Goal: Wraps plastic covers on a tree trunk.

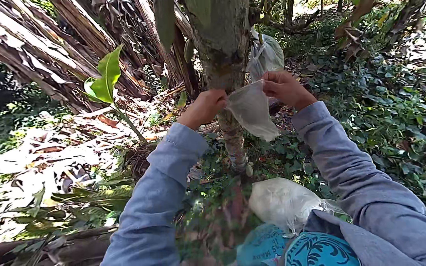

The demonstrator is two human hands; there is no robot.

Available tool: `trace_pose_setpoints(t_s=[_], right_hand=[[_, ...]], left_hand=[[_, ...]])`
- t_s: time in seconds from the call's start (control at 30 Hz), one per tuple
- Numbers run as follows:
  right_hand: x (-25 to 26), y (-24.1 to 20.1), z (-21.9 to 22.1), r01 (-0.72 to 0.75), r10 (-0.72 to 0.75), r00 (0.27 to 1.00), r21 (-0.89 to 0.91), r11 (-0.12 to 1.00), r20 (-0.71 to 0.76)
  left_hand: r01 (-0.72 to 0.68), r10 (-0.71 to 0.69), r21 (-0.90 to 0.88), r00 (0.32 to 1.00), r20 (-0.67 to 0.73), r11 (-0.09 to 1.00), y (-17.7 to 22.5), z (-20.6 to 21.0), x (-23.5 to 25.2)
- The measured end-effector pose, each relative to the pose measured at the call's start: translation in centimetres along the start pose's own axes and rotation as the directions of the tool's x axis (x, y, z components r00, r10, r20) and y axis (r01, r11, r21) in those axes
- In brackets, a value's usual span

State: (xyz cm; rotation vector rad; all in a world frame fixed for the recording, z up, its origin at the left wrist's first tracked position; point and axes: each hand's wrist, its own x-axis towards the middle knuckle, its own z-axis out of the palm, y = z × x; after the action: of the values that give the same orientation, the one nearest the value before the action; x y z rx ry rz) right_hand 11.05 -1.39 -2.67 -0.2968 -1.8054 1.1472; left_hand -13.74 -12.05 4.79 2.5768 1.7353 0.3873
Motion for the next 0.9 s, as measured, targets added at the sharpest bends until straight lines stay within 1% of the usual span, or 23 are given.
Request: trace_pose_setpoints(t_s=[0.03,0.1,0.17,0.2,0.23,0.27,0.3,0.33,0.37,0.4,0.47,0.5,0.53,0.6,0.67,0.73,0.8,0.9], right_hand=[[-0.1,0.7,0.6,-0.005,0.002,1.0,0.191,0.982,0.014],[-0.1,1.6,2.3,0.007,0.005,1.0,0.486,0.874,-0.023],[-0.1,2.6,3.8,0.053,0.004,0.997,0.685,0.726,-0.083],[0.0,3.2,4.2,0.066,-0.004,0.996,0.726,0.685,-0.087],[0.0,3.6,4.5,0.064,0.007,0.995,0.703,0.708,-0.098],[-0.1,3.8,4.7,0.042,0.042,0.992,0.619,0.784,-0.121],[-0.1,3.8,5.0,0.012,0.07,0.986,0.485,0.875,-0.151],[-0.2,3.5,5.6,-0.032,0.099,0.979,0.343,0.939,-0.18],[-0.3,3.1,6.5,-0.065,0.112,0.972,0.224,0.972,-0.207],[-0.2,2.7,7.4,-0.071,0.098,0.969,0.121,0.99,-0.228],[-0.2,2.1,9.1,-0.044,0.023,0.968,-0.078,0.996,-0.249],[-0.2,1.8,9.9,-0.038,-0.002,0.964,-0.144,0.989,-0.267],[-0.5,1.5,10.6,-0.044,-0.011,0.954,-0.175,0.984,-0.299],[-1.5,1.1,11.8,-0.042,-0.024,0.923,-0.163,0.986,-0.384],[-1.7,1.7,11.9,-0.025,-0.027,0.894,-0.11,0.994,-0.447],[-2.0,1.6,11.1,-0.057,0.033,0.897,-0.042,0.997,-0.44],[-2.3,1.2,10.4,-0.066,0.054,0.903,-0.015,0.998,-0.426],[-2.4,0.8,9.4,-0.004,-0.036,0.904,-0.093,0.996,-0.425]], left_hand=[[0.017,-0.017,-0.039,1.0,0.0,0.999,-0.3,0.4,-0.1],[0.032,-0.034,-0.082,0.999,-0.034,0.996,-0.4,1.0,-0.3],[0.064,-0.074,-0.103,0.993,-0.095,0.993,-0.3,1.4,-0.3],[0.083,-0.098,-0.127,0.988,-0.122,0.988,-0.5,1.3,-0.3],[0.09,-0.113,-0.158,0.983,-0.144,0.983,-0.8,1.1,-0.4],[0.093,-0.129,-0.216,0.979,-0.158,0.972,-1.1,0.9,-0.4],[0.1,-0.157,-0.301,0.972,-0.173,0.948,-1.1,0.8,-0.4],[0.093,-0.188,-0.396,0.96,-0.208,0.914,-1.0,1.1,-0.2],[0.07,-0.224,-0.492,0.939,-0.261,0.868,-0.7,1.7,0.2],[0.038,-0.266,-0.584,0.913,-0.309,0.811,-0.1,2.4,0.6],[-0.031,-0.368,-0.729,0.848,-0.382,0.684,1.6,3.9,1.1],[-0.058,-0.407,-0.759,0.816,-0.41,0.649,2.3,4.5,1.3],[-0.063,-0.43,-0.76,0.793,-0.432,0.647,2.8,5.1,1.3],[-0.005,-0.426,-0.693,0.786,-0.448,0.721,3.1,5.9,1.0],[0.037,-0.367,-0.569,0.797,-0.479,0.822,3.0,6.6,0.8],[0.013,-0.265,-0.422,0.794,-0.547,0.907,2.9,7.6,1.1],[-0.016,-0.174,-0.293,0.773,-0.61,0.956,3.0,8.2,1.3],[-0.051,-0.057,-0.141,0.743,-0.667,0.989,3.4,8.5,1.5]])
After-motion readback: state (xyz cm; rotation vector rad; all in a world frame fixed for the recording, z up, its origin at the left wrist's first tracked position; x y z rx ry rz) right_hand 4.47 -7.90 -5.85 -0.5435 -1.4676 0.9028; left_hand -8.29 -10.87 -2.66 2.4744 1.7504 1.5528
